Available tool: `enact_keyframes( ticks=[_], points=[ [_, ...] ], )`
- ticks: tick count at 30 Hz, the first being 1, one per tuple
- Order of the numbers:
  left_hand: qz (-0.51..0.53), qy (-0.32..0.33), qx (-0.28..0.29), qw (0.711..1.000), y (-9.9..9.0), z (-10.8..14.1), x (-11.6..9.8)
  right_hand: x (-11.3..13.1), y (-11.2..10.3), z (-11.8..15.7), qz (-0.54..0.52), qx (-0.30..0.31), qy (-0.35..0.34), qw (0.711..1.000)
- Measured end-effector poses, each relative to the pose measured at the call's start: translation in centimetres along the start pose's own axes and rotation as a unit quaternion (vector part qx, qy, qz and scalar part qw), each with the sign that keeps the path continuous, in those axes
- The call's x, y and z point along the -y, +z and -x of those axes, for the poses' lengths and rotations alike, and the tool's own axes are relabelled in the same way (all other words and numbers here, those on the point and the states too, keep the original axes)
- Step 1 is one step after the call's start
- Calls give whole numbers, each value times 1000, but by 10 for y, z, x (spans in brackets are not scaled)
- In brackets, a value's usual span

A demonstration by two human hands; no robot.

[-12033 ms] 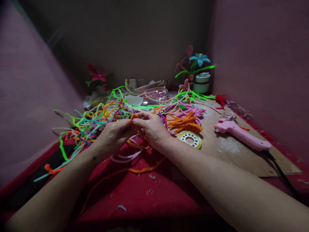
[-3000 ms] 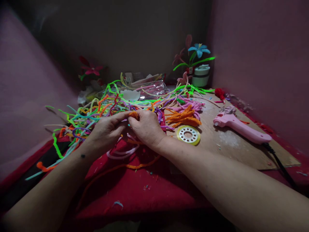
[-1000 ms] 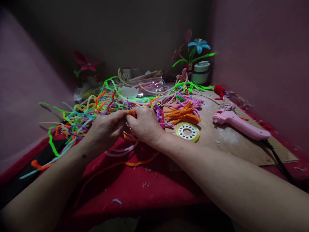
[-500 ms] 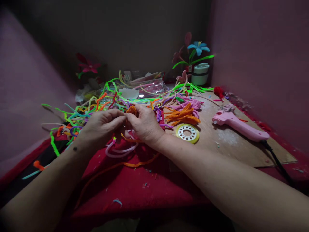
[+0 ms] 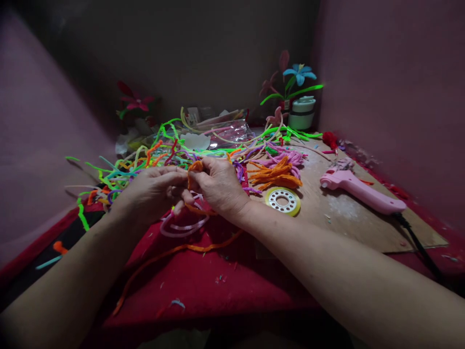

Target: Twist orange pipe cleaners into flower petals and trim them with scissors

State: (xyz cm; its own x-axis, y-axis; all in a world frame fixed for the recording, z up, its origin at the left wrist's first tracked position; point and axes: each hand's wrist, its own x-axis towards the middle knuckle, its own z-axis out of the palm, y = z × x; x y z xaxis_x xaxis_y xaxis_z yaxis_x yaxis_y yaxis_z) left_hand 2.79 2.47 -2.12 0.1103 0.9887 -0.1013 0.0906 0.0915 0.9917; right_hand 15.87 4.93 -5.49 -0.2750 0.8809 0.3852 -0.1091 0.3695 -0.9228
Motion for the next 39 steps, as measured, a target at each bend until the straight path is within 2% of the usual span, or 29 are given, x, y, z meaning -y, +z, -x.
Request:
enact_keyframes(
  ticks=[3, 7, 10, 13, 17, 22, 26, 29, 32, 36, 39],
  points=[
    [6, 40, -26, 999, 0, 1, -2, 0, 0, -1, -35, -5, 8, 999],
    [19, 50, 29, 998, -3, 0, 0, 0, 0, 0, -97, 6, 27, 995],
    [-4, 35, 39, 999, -5, -1, 1, 2, -1, 1, -116, 7, 34, 993],
    [-25, 28, 25, 999, -5, 2, -2, 4, -1, 3, -68, -13, 5, 998],
    [-62, 51, -17, 997, -3, 5, -8, 4, -1, 3, 6, -42, -48, 998],
    [-137, 43, -50, 988, 1, 6, -9, 6, -4, 2, 51, -58, -22, 997],
    [-199, 53, -55, 977, 6, 6, -8, 7, -4, 3, 86, -70, -37, 993],
    [-186, 56, -59, 979, 8, 7, -9, 7, -5, 3, 90, -79, -49, 992],
    [-148, 35, -23, 988, 4, 7, -10, 7, -5, 2, 61, -82, -43, 994],
    [-86, 5, 69, 994, -7, 3, -5, 9, -5, 1, -39, -56, 3, 998],
    [-61, 8, 88, 994, -10, 1, -3, 9, -4, 0, -115, -25, 43, 992]
  ],
)
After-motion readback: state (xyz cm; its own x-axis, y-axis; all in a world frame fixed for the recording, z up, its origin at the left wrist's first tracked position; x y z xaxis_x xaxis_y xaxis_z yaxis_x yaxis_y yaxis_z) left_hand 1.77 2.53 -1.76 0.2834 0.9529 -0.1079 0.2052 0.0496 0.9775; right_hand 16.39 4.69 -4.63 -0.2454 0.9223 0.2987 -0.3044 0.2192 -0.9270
